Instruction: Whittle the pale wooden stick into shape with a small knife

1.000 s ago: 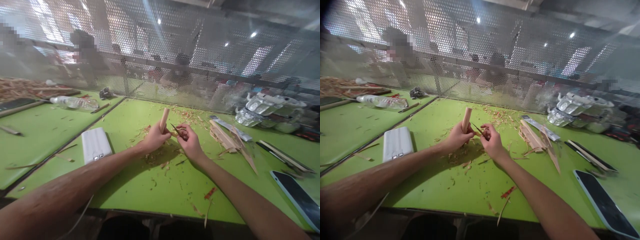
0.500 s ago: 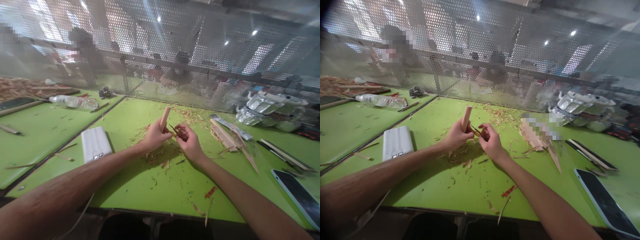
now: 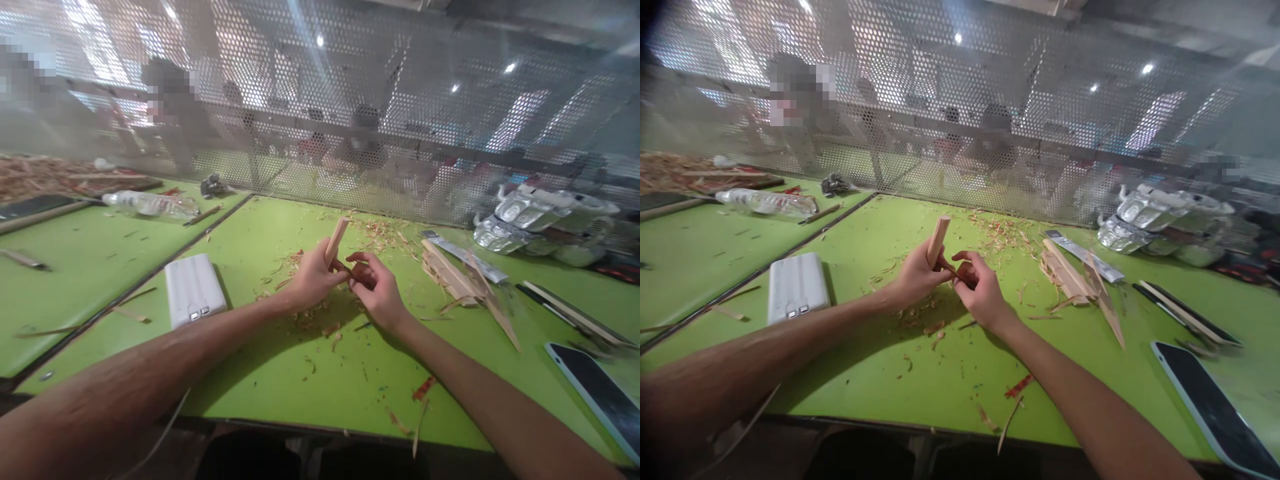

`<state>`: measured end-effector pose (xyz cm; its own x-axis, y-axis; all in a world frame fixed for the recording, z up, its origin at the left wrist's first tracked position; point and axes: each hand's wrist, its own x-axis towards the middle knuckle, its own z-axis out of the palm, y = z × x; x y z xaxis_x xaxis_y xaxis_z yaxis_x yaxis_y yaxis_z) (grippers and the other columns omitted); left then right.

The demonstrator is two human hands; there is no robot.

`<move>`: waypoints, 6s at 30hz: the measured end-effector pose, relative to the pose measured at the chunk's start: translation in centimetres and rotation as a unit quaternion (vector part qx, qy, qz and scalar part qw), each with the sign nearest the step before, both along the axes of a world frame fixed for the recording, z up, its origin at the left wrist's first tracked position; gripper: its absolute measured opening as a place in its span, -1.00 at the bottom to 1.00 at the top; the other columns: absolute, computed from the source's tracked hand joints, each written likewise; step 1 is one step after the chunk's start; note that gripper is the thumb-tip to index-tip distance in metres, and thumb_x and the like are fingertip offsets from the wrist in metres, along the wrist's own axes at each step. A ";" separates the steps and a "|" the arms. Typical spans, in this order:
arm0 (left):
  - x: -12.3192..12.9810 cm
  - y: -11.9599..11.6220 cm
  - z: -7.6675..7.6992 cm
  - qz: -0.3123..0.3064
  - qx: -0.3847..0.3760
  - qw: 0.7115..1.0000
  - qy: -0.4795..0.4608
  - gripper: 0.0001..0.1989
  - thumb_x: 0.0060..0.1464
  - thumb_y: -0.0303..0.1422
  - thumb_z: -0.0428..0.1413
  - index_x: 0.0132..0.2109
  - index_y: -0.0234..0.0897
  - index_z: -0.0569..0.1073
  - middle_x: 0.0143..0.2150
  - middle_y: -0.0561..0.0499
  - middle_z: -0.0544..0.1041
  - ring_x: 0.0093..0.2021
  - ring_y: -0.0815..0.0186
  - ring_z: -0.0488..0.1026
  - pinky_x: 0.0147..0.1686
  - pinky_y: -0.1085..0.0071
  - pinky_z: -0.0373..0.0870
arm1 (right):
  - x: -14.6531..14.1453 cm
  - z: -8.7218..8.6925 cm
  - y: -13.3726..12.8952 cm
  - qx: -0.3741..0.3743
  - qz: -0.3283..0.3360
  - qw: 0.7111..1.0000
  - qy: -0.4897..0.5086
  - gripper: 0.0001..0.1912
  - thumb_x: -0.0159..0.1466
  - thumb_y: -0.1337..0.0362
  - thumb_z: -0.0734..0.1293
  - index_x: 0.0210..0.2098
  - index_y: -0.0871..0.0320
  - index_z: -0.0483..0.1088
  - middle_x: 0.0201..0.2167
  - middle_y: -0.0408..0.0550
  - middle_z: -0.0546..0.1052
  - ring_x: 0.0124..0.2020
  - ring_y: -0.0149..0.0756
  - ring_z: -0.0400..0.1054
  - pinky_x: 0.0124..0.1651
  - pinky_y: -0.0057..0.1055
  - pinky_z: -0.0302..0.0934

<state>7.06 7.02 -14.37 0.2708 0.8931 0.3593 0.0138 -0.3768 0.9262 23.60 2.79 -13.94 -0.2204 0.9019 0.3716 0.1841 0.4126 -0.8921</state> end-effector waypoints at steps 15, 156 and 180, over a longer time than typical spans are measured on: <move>0.0 0.8 -0.6 -0.007 -0.026 1.000 -0.010 -0.83 -0.01 -0.47 0.22 -0.29 -0.27 0.37 -0.52 0.16 0.41 -0.59 0.47 0.35 -0.62 0.52 0.34 | 0.4 0.0 0.8 -0.005 -0.046 0.999 -0.007 -0.76 0.23 0.32 0.35 -0.09 0.08 0.34 -0.55 -0.30 0.23 -0.53 -0.38 0.13 -0.46 -0.41 -0.01; 0.1 0.5 -0.5 -0.027 0.010 0.999 0.027 -0.70 -0.08 -0.52 0.28 -0.30 -0.24 0.29 -0.43 0.14 0.46 -0.39 0.37 0.51 -0.49 0.51 0.41 | 0.0 -0.2 0.2 0.004 -0.014 1.000 -0.010 -0.67 0.25 0.32 0.34 0.00 0.05 0.29 -0.53 -0.29 0.25 -0.51 -0.39 0.12 -0.45 -0.43 -0.02; -0.1 0.4 -0.4 0.008 0.003 0.999 0.039 -0.76 -0.04 -0.49 0.26 -0.35 -0.25 0.30 -0.45 0.12 0.43 -0.45 0.42 0.40 -0.48 0.48 0.36 | 0.3 -0.7 1.3 -0.086 -0.037 0.994 0.049 -0.72 0.16 0.10 0.51 -0.24 0.10 0.47 -0.37 -0.12 0.53 -0.41 -0.33 0.36 -0.39 -0.38 0.26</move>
<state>6.95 7.42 -14.80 0.2841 0.8951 0.3437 0.0912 -0.3821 0.9196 23.93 4.13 -14.61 -0.1219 0.9664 0.2264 0.1166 0.2405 -0.9636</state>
